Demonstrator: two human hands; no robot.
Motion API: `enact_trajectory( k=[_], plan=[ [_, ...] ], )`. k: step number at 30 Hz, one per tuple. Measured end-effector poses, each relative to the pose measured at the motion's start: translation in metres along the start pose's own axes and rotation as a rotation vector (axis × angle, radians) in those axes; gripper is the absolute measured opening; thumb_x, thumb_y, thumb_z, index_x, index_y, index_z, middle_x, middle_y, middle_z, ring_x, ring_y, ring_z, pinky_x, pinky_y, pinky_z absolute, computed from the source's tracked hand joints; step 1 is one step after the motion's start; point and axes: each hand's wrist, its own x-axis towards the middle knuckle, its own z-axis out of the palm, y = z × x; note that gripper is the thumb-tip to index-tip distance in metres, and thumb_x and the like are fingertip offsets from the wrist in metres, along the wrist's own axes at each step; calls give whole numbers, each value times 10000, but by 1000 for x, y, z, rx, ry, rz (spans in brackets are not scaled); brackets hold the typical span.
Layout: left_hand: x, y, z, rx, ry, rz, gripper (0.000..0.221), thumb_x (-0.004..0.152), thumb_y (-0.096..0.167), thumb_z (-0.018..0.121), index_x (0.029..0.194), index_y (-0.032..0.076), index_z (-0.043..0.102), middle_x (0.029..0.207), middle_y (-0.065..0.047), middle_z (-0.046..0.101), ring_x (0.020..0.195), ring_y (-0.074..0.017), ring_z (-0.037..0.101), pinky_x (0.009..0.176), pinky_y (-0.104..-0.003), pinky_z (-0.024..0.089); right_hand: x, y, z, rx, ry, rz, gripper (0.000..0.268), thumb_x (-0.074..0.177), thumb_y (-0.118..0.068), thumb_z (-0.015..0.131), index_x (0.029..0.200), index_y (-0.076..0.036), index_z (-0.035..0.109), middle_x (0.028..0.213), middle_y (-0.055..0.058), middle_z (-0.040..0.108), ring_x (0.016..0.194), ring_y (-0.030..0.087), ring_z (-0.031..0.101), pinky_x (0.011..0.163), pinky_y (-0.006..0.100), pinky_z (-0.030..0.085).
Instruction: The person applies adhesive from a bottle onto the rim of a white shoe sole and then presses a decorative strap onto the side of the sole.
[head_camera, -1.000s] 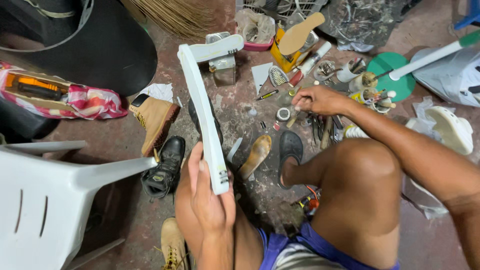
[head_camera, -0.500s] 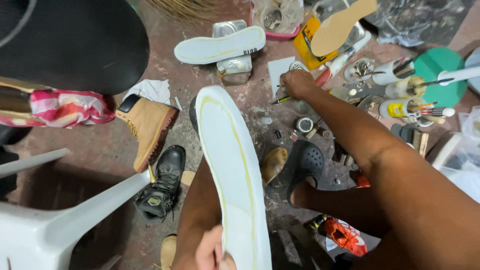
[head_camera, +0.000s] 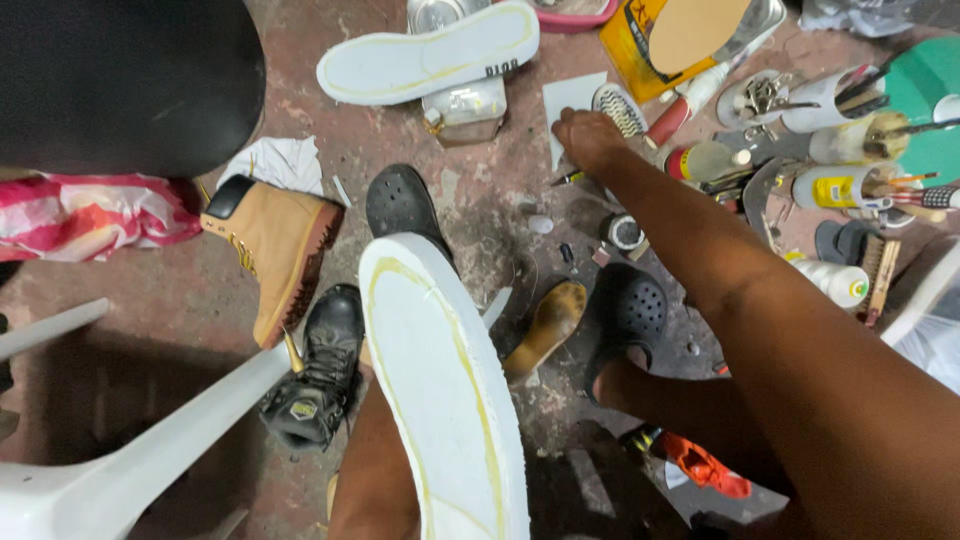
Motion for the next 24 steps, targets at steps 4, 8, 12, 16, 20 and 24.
enact_trajectory(
  k=[4,8,12,16,20,24],
  plan=[
    [5,-9,1,-14,-37,55,459,1031,210,486,1397,-66,462,1325,-242,634,1197,-262,653,1058,-401,487,6,0,-11,-40,13,-8,150,832,-85,629,965,-50,692,1053,192,682,932,361,703,782,466,567],
    [-1,-12,-2,-18,-87,94,450,1037,203,490,1392,-73,469,1321,-255,632,1190,-268,661,1053,-408,499,3,-2,-33,69,12,101,140,787,-132,667,906,-68,701,970,184,689,885,374,696,771,487,554],
    [-9,-7,14,-134,-160,250,442,1044,196,493,1388,-81,476,1318,-268,631,1182,-274,668,1048,-415,511,-1,-12,-94,270,-7,187,69,841,-125,645,839,-102,710,898,177,705,880,393,680,788,516,529],
    [-30,31,24,-369,-286,137,433,1050,189,497,1383,-88,483,1314,-281,629,1174,-280,675,1043,-422,523,-27,-17,-181,193,-132,46,84,837,-136,647,854,-92,717,903,187,723,876,410,679,762,538,523],
    [-48,67,39,-530,-291,-49,411,1008,163,486,1308,-112,549,1365,-187,623,1199,-225,668,1045,-364,501,-92,-25,-264,27,-184,-40,149,868,-212,689,953,-96,733,910,210,726,883,430,680,792,521,543],
    [-56,77,44,-632,-455,-57,404,1048,175,475,1350,-80,558,1177,-188,690,943,-182,690,778,-286,543,-204,-56,-354,340,-38,50,230,896,-197,726,1102,-107,773,941,149,760,795,301,708,724,426,548]
  ],
)
